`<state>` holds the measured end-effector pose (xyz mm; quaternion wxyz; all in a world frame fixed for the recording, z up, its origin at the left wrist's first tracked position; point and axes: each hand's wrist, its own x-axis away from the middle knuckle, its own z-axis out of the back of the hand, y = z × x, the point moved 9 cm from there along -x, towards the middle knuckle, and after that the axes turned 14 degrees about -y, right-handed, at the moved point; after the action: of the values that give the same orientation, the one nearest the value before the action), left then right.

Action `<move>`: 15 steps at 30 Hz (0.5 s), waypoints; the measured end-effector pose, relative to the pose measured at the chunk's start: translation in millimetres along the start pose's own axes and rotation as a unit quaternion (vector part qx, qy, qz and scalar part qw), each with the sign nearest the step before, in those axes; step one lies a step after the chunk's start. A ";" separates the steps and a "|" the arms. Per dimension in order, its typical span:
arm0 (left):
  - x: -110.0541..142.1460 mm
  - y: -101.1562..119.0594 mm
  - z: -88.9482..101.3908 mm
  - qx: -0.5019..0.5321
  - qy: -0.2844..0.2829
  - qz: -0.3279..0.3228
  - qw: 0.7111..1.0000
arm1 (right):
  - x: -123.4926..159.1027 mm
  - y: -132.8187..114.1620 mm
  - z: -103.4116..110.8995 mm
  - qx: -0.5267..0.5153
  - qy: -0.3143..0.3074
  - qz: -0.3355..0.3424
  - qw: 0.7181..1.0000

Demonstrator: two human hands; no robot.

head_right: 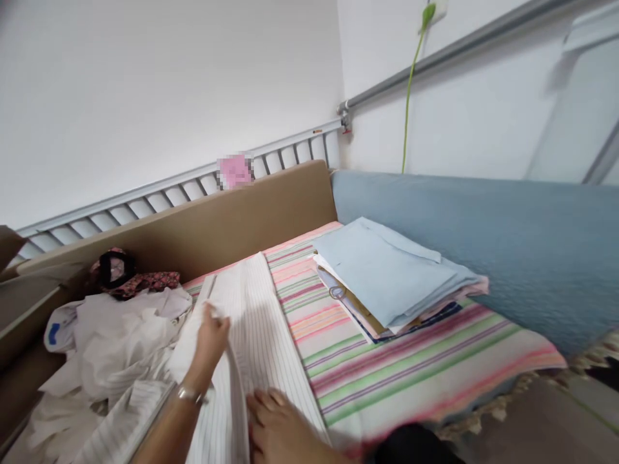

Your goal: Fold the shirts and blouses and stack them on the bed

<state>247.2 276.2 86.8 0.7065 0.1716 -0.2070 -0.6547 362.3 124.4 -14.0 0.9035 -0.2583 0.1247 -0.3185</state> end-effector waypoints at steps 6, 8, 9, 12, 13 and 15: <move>-63.4 20.4 -64.3 -0.132 -0.099 -0.013 0.986 | -27.4 19.6 -12.8 -0.031 0.008 -0.008 0.999; -61.7 9.0 -58.7 -0.165 -0.088 -0.036 0.982 | -36.0 21.5 -17.1 -0.017 -0.003 -0.017 1.000; -59.1 2.8 -53.2 -0.181 -0.081 -0.047 0.979 | -40.2 22.6 -21.3 -0.008 -0.009 -0.023 1.000; -49.6 -15.6 -39.0 -0.219 -0.071 -0.055 0.972 | -52.0 25.1 -42.3 0.002 -0.019 -0.033 0.999; -47.2 -20.2 -37.4 -0.230 -0.072 -0.051 0.969 | -55.4 27.1 -50.3 -0.004 -0.017 -0.039 0.999; -45.8 -25.0 -41.3 -0.271 -0.084 -0.034 0.958 | -60.4 31.6 -60.3 -0.048 0.009 -0.045 0.998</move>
<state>244.6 318.5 35.6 0.6843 -0.0749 -0.0741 -0.7216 308.7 160.6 -78.0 0.8737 -0.3036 0.1361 -0.3549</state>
